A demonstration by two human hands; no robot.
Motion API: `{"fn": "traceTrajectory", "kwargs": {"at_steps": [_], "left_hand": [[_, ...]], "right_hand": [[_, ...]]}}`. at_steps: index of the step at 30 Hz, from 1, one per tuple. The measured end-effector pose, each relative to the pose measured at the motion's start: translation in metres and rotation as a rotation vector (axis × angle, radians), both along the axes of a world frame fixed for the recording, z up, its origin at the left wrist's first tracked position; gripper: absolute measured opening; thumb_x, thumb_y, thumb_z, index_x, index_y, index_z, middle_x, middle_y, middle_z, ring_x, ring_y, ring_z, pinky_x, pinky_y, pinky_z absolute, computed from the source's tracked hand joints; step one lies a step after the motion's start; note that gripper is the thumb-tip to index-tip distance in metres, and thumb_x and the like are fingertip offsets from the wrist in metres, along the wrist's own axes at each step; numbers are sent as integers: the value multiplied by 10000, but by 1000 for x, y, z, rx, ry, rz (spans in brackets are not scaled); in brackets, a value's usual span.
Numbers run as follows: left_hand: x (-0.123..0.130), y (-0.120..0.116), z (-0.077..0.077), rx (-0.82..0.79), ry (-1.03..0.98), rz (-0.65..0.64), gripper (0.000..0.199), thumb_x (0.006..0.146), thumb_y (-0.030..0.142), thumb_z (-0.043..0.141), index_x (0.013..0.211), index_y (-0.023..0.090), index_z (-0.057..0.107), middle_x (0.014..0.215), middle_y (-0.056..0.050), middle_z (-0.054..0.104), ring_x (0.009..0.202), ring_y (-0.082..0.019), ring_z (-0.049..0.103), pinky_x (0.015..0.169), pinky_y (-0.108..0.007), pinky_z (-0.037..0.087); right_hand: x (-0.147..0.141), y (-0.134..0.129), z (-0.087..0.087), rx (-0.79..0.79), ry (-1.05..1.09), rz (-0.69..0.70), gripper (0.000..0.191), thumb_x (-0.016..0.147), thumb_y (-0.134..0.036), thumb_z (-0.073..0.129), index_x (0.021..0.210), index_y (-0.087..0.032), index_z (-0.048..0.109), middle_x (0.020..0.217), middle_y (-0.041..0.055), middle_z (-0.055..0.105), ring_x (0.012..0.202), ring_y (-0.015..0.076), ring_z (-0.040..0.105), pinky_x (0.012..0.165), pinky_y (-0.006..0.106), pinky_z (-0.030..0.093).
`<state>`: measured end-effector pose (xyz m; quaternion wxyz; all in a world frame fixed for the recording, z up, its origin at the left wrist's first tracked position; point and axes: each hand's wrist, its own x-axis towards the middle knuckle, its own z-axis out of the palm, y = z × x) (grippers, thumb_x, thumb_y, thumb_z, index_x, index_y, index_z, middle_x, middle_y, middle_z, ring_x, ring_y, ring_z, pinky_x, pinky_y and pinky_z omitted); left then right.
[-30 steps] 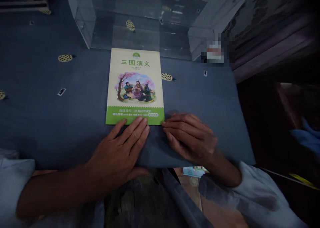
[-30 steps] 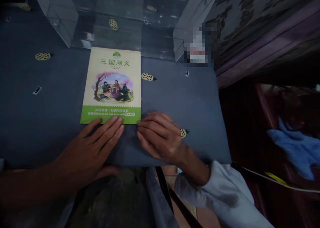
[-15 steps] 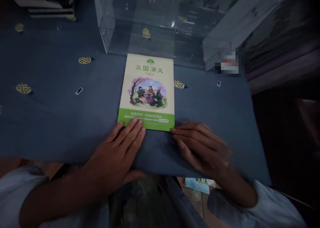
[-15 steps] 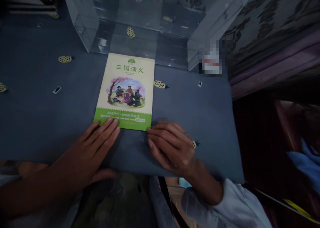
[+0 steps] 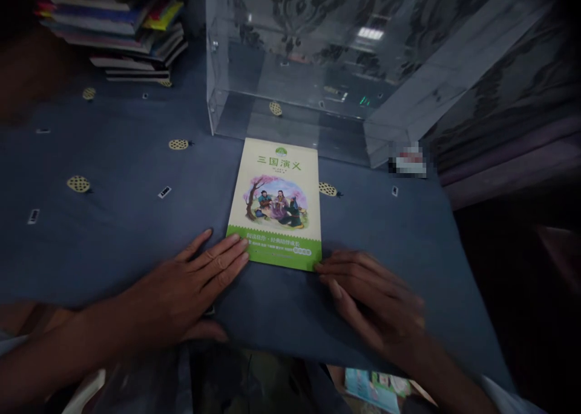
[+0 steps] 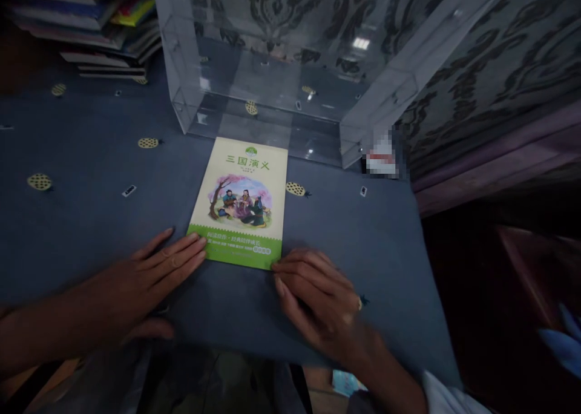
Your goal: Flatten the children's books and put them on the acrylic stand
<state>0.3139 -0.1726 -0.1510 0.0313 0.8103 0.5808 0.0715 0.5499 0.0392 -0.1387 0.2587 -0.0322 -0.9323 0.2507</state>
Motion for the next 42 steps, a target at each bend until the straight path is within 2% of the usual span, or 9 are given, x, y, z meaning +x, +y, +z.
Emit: {"fn": "traceTrajectory", "kwargs": {"at_steps": [5,7,10,13,18,23,29,36,42], "left_hand": [[-18,12,7,-43,-30,-15,926,947,658,511,1606,93,190,1604,-193,353,1520,-307,285,1239,-512,231],[-23,16,10,-55,-41,-16,954,946,644,527,1618,102,120,1612,-194,334,1517,-305,292,1227,-513,260],[-27,22,14,-59,-42,-2,946,961,613,533,1623,120,72,1620,-191,318,1517,-292,294,1229,-497,262],[-30,26,16,-34,-20,-10,901,986,598,501,1624,120,80,1612,-194,334,1518,-276,294,1236,-476,244],[-40,32,30,-59,-8,-30,800,995,578,511,1614,175,204,1582,-146,410,1482,-246,376,1205,-415,325],[-56,45,47,-134,-71,-48,686,1025,478,512,1613,288,214,1565,-61,450,1452,-201,427,1174,-331,371],[-65,57,40,-180,-47,4,631,1053,488,434,1609,291,211,1595,-85,388,1477,-221,383,1209,-422,314],[-78,71,44,-224,-55,-48,582,1074,506,340,1591,245,294,1555,-79,459,1468,-209,400,1150,-356,404],[-91,92,37,-184,-31,-11,612,1067,537,335,1608,275,216,1594,-79,390,1486,-215,364,1173,-384,364]], "right_hand": [[-29,4,6,-16,-16,111,161,954,-95,586,1023,-192,694,915,68,775,917,200,727,836,365,622],[-45,6,5,16,-68,160,195,978,-155,574,1135,-179,687,1076,105,770,1065,225,707,942,410,600],[-70,9,1,120,-163,227,351,1017,-278,532,1327,-132,607,1350,167,659,1298,271,596,1077,506,522],[-93,10,-5,195,-217,270,477,1033,-368,510,1412,-78,533,1441,202,583,1396,281,507,1153,532,442],[-118,15,-11,204,-208,298,509,1051,-445,457,1397,-83,551,1430,180,600,1401,251,504,1197,493,387],[-128,23,-11,178,-239,282,442,1061,-408,452,1354,-110,597,1414,153,620,1375,238,530,1206,484,362],[-138,28,-8,161,-324,195,441,1065,-366,446,1391,-92,559,1446,152,592,1406,256,489,1228,547,289],[-149,37,-7,206,-352,180,427,1083,-354,385,1405,-132,557,1536,150,495,1468,259,411,1230,563,265],[-171,62,-12,204,-358,183,439,1082,-360,381,1428,-149,548,1526,133,511,1473,238,408,1243,518,268]]}}
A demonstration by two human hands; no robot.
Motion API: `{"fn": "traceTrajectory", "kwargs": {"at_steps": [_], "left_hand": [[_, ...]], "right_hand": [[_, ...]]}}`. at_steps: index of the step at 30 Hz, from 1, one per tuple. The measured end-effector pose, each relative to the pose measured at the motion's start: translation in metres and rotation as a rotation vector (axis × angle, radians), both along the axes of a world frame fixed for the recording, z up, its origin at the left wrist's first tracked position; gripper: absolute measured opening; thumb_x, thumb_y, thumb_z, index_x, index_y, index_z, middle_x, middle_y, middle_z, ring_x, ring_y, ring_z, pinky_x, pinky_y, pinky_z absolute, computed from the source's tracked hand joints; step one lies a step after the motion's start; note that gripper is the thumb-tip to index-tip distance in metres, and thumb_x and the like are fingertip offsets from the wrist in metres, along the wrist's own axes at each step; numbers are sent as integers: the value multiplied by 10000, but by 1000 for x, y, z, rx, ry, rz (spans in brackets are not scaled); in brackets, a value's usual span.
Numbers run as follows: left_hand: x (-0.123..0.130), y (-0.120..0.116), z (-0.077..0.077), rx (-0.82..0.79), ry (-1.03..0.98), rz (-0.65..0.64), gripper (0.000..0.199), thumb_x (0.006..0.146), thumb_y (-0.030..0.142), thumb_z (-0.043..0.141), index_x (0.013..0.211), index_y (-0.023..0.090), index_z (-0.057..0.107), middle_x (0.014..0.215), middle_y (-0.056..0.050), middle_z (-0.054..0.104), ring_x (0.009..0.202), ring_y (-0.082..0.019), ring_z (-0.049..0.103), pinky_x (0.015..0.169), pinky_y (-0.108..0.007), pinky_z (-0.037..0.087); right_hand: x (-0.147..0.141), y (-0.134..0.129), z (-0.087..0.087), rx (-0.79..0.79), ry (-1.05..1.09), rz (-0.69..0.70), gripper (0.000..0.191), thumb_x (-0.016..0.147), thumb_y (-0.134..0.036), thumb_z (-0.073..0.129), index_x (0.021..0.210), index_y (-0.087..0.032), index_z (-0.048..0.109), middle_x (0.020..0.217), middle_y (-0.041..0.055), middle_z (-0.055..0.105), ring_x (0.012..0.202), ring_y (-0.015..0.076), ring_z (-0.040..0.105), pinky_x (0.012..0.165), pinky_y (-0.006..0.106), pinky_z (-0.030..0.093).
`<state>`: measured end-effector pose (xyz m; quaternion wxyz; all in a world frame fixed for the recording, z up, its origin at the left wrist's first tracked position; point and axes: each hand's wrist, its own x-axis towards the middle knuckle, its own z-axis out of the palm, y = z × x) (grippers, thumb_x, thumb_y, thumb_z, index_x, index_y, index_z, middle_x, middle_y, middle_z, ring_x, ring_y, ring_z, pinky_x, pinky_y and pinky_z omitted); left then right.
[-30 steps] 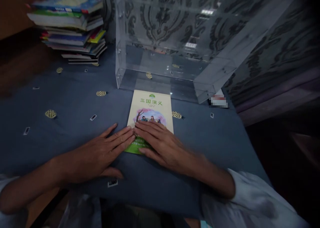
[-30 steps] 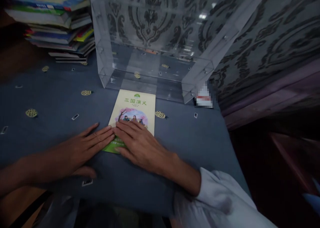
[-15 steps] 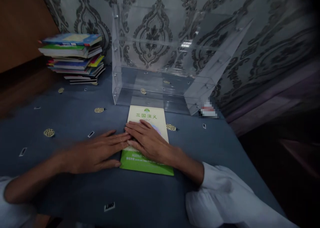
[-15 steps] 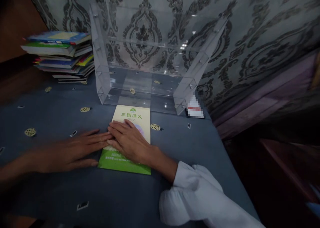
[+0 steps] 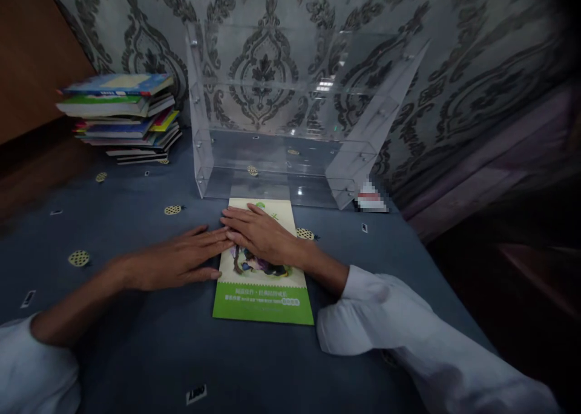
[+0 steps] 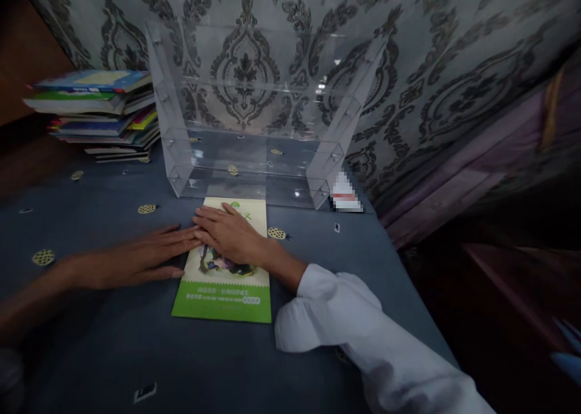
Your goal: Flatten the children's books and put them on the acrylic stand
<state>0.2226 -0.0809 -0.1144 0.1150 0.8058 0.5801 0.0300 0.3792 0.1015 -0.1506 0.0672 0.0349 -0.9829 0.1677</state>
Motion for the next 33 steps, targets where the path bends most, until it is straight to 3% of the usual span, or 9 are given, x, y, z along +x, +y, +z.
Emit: {"fn": "traceTrajectory", "kwargs": {"at_steps": [6,15,20,25,33], "left_hand": [[-18,22,-10,11,3,30,612,1069,567,273,1594,252,272,1601,-74,375,1497,-206,340,1187,-383,339],[-29,40,-28,83,-26,99,658,1059,608,206,1566,214,348,1599,-87,382,1502,-196,332,1212,-383,300],[-27,51,-29,37,-83,129,686,1054,624,159,1582,215,315,1631,-86,324,1520,-223,296,1233,-446,245],[-24,58,-31,44,-95,184,673,1053,621,189,1602,240,272,1665,-50,253,1544,-222,233,1233,-411,241],[-20,60,-33,60,-56,216,680,1054,605,146,1590,217,305,1662,-46,273,1537,-231,257,1229,-441,238]], "right_hand": [[-18,21,-4,-5,34,-16,454,1086,-342,348,1436,-125,539,1516,140,519,1468,241,416,1208,482,357],[-6,34,-11,-111,144,-21,451,1068,-348,396,1457,-149,507,1484,127,561,1417,216,489,1168,460,423],[7,41,-15,-105,157,-40,479,1055,-317,429,1472,-85,479,1489,179,543,1424,236,478,1176,469,409],[29,48,-20,-67,162,-82,430,1054,-342,429,1432,-174,545,1489,142,554,1427,254,475,1183,526,388],[74,57,-33,-84,201,-282,445,1042,-337,408,1428,-170,553,1510,138,530,1440,251,458,1218,544,341]]}}
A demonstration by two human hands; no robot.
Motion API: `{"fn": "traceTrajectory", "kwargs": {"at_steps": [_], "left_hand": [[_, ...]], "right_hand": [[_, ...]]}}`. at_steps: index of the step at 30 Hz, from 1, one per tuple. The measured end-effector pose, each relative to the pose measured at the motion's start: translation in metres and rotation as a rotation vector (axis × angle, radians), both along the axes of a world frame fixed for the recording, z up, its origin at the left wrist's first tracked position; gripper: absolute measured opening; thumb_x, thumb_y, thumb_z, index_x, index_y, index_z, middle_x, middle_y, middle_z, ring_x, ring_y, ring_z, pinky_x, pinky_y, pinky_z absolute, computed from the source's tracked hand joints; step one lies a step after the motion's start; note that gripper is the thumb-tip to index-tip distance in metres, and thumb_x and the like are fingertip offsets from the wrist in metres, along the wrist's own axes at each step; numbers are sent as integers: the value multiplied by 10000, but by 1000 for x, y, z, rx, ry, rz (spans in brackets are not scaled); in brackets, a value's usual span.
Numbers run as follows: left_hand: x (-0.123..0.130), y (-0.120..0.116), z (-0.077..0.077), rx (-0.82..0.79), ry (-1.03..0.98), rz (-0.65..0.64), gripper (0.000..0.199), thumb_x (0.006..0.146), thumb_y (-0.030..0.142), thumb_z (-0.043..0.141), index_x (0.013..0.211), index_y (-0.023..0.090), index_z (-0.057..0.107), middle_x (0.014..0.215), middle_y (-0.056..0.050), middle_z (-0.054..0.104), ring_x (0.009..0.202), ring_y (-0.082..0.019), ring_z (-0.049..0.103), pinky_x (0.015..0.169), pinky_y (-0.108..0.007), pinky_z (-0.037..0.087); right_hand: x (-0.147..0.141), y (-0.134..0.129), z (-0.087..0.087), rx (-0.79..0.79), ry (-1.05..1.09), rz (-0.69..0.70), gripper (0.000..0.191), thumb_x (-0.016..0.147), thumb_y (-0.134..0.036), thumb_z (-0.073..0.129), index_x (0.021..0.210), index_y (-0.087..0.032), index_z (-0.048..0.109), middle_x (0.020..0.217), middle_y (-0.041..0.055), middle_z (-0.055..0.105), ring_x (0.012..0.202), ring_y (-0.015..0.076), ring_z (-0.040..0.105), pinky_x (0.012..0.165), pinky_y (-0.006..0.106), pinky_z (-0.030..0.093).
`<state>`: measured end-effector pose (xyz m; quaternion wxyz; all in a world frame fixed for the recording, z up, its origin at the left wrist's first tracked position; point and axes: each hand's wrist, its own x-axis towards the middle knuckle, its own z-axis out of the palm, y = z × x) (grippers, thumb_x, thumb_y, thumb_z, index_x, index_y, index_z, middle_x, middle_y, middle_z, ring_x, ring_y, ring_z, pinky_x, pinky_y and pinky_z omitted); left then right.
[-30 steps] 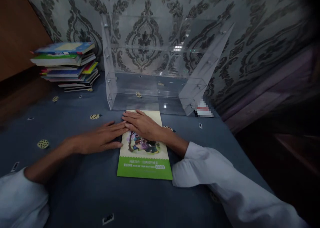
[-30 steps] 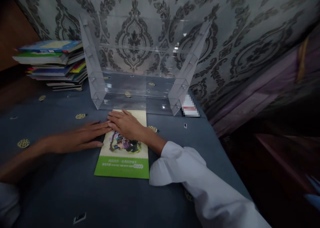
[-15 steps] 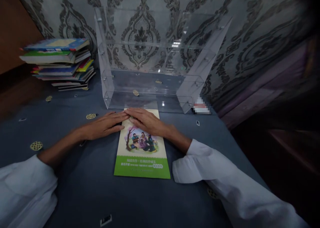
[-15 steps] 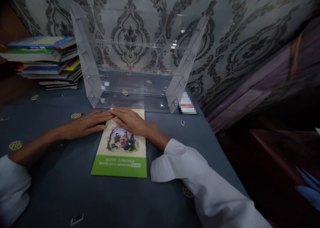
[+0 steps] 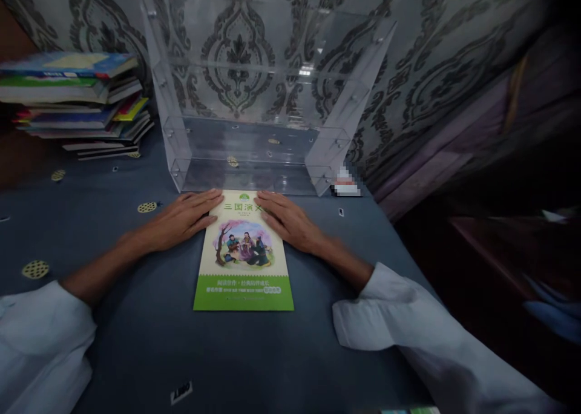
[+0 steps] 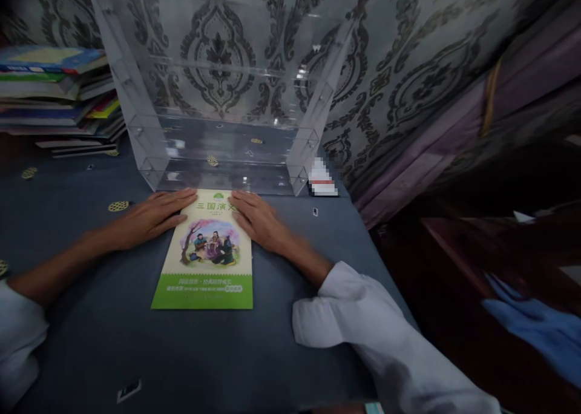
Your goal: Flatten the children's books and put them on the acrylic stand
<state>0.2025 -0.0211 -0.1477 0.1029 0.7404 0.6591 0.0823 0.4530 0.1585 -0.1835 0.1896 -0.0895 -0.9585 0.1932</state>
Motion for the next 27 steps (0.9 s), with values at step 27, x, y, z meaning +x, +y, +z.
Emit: {"fn": "traceTrajectory", "kwargs": {"at_steps": [27], "left_hand": [[25,33,1,58,142,-139,841,1004,706,70,1576,154,344,1639,-99,324,1517,-262,310,1234,-456,243]], "right_hand": [[18,2,-3,-83,53,-73,422,1028,-318,427,1383,-133,562,1495,200,500,1394,287,498,1149,520,437]]}}
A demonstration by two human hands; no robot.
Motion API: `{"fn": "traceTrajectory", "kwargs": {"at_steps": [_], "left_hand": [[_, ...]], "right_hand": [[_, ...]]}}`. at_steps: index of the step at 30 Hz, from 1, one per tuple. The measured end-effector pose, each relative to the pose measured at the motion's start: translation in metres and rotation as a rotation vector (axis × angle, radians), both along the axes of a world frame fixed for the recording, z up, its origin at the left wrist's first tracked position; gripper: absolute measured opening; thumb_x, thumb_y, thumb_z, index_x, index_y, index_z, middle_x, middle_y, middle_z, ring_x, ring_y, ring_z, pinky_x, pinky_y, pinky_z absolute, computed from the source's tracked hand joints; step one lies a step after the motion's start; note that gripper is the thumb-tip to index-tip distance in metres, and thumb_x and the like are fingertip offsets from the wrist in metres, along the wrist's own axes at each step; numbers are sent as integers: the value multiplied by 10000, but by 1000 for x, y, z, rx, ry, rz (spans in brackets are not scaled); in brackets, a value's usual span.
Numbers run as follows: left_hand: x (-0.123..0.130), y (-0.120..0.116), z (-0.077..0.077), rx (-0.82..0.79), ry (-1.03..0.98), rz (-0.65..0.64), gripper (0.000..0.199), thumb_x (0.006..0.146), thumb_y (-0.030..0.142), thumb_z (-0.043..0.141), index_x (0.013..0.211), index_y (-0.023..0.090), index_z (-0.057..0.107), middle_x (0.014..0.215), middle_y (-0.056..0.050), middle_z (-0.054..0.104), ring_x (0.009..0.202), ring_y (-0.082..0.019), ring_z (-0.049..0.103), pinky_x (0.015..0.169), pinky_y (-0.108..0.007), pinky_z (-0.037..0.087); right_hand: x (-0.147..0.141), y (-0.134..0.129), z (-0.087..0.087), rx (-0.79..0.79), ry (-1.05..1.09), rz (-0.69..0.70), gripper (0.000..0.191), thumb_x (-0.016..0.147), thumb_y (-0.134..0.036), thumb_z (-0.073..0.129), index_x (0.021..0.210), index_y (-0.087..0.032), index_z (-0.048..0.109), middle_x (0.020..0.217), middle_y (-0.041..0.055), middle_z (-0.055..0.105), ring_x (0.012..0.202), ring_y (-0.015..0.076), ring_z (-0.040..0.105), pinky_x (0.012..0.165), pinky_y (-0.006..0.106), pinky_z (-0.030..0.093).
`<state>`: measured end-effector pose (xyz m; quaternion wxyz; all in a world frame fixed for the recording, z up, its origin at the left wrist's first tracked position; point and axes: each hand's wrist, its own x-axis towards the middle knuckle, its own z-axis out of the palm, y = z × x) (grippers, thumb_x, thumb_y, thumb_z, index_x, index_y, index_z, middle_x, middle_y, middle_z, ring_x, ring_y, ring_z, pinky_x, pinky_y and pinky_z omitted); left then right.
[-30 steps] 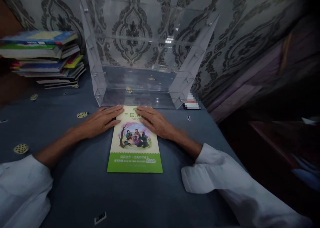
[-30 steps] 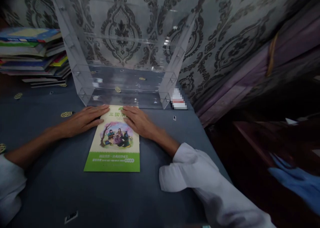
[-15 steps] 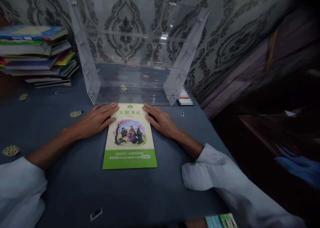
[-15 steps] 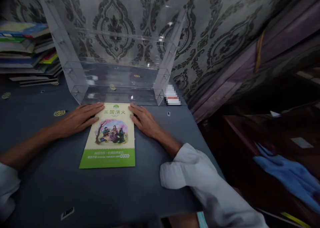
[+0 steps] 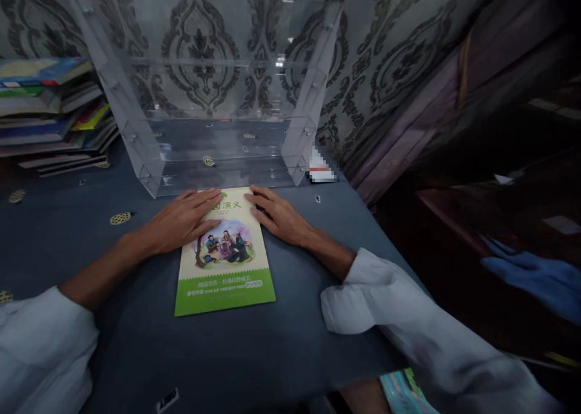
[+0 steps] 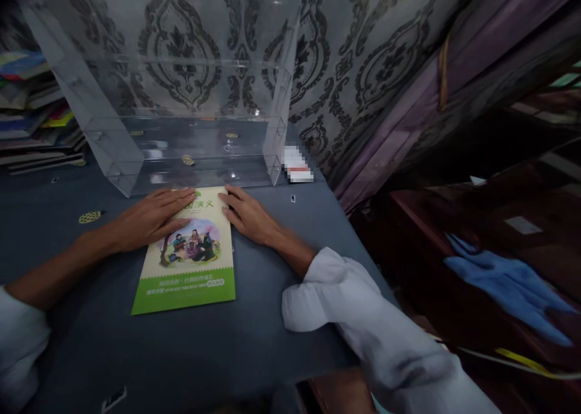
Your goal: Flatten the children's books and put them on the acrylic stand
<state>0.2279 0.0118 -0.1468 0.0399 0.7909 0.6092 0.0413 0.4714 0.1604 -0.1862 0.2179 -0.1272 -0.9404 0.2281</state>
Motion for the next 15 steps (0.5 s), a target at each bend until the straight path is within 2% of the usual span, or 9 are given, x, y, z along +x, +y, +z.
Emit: {"fn": "traceTrajectory", "kwargs": {"at_steps": [5,11,15], "left_hand": [[13,18,0,21,-4,-79,840,1012,692,87,1555,122,379,1614,-132,374,1488,-273,364,1214,-444,287],[30,39,-6,72,-7,-141,785,1030,664,112,1555,139,369,1609,-134,386,1474,-260,386,1192,-425,312],[35,45,-7,81,-28,-160,788,1029,667,106,1558,141,361,1600,-143,400,1471,-264,388,1185,-433,311]], "right_hand": [[-1,-1,1,24,39,5,379,1014,-293,442,1338,-146,572,1391,187,543,1292,281,560,1074,496,498],[-2,-2,2,90,38,-57,344,993,-308,491,1278,-144,592,1363,184,607,1302,305,549,1125,550,406],[-1,-3,3,83,37,-96,317,972,-333,533,1234,-173,614,1268,145,680,1209,290,616,1075,500,462]]}}
